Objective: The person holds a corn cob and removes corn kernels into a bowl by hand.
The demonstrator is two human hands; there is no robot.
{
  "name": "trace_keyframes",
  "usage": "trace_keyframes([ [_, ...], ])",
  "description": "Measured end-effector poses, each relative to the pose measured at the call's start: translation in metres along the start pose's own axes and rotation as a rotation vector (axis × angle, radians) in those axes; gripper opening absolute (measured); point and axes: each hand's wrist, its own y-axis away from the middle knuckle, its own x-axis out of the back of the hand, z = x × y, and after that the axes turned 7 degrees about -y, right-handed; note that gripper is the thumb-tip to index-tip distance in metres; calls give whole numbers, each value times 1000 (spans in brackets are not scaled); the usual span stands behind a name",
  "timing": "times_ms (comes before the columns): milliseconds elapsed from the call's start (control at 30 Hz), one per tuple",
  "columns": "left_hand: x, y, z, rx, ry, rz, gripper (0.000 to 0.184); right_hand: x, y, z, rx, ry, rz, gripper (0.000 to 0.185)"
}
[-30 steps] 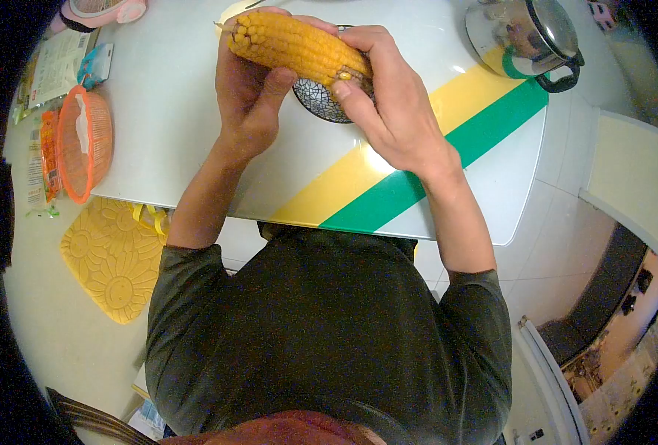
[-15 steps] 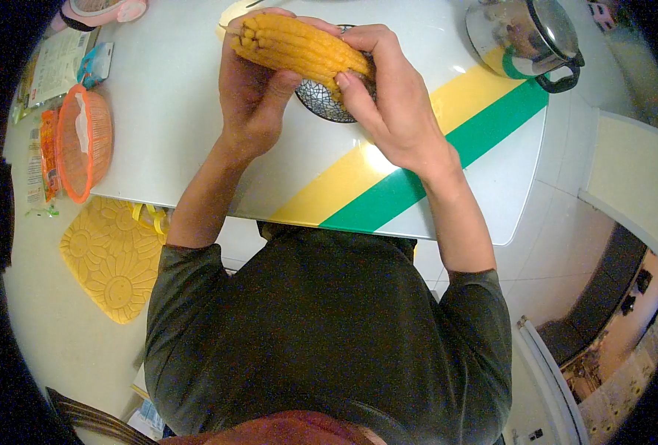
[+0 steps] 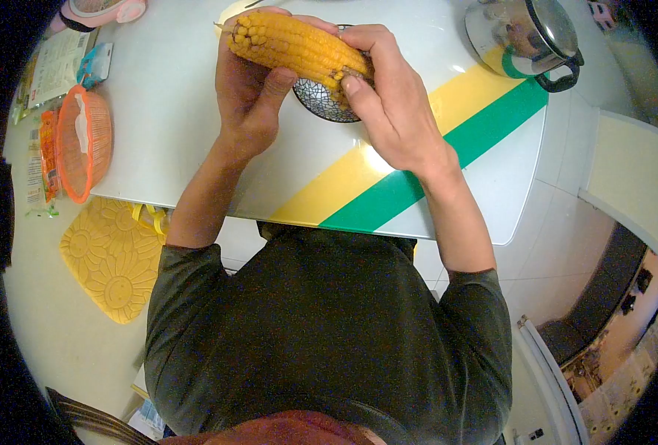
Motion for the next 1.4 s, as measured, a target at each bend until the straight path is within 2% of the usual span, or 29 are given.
trace_keyframes([
  [100,1,0,0,-9,-29,-5,50,-4,0,-2,-74,-120,24,33],
  [300,0,2,1,-1,-12,4,50,-4,0,-1,-75,-126,27,29],
  [667,2,-1,0,-46,-13,-29,51,-3,1,0,-54,-110,27,33],
  [967,-3,2,1,-4,65,5,50,-4,0,-2,-63,-87,29,30],
  [1400,-1,1,2,-9,-14,-20,49,-5,1,0,-58,-54,36,32],
])
